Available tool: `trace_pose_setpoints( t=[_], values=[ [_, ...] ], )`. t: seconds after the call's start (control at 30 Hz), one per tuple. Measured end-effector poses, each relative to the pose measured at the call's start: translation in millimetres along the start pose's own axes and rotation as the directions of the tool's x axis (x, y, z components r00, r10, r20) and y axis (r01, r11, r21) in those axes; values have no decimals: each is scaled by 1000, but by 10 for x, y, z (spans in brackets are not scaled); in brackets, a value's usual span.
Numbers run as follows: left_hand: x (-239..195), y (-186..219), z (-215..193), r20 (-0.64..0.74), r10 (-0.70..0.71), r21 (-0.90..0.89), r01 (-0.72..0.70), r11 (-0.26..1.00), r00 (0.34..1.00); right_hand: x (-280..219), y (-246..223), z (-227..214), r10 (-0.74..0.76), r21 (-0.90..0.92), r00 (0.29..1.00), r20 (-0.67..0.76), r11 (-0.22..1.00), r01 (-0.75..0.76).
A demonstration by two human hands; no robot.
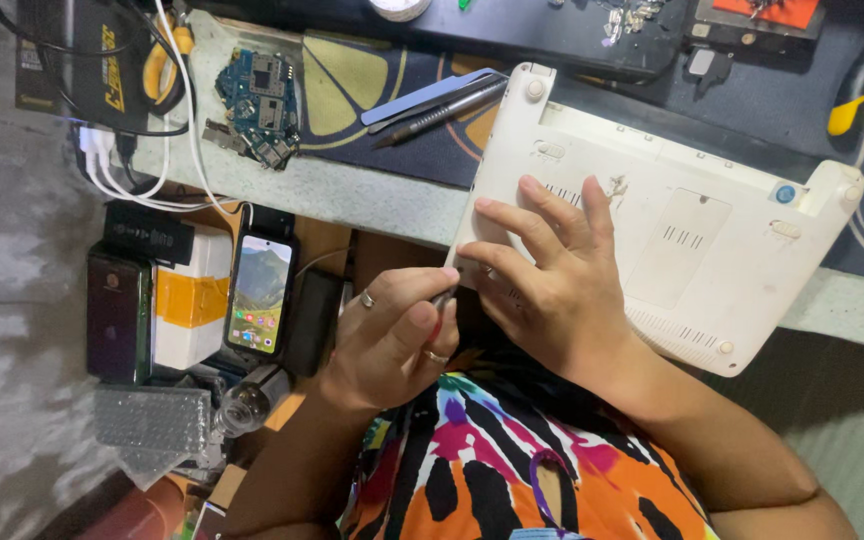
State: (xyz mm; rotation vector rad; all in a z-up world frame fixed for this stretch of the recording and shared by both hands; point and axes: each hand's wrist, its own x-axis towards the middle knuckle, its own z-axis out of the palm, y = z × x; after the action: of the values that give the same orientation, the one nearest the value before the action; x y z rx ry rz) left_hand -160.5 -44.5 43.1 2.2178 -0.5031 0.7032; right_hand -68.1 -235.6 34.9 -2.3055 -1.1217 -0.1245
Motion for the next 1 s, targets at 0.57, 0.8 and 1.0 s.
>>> trace_pose_setpoints(
  t=[0.57,0.8,1.0],
  values=[
    [68,115,-26,-153,-50,-98,35,995,987,-16,-2,5,11,30,1000,-22,999,-10],
    [70,131,-45,-223,-38,-131,8,991,974,61,-21,-75,17,58,999,-45,998,-15],
    [214,144,-130,-122,-136,-157,117,981,983,611,294,-306,-60,31,994,-90,998,63]
  ],
)
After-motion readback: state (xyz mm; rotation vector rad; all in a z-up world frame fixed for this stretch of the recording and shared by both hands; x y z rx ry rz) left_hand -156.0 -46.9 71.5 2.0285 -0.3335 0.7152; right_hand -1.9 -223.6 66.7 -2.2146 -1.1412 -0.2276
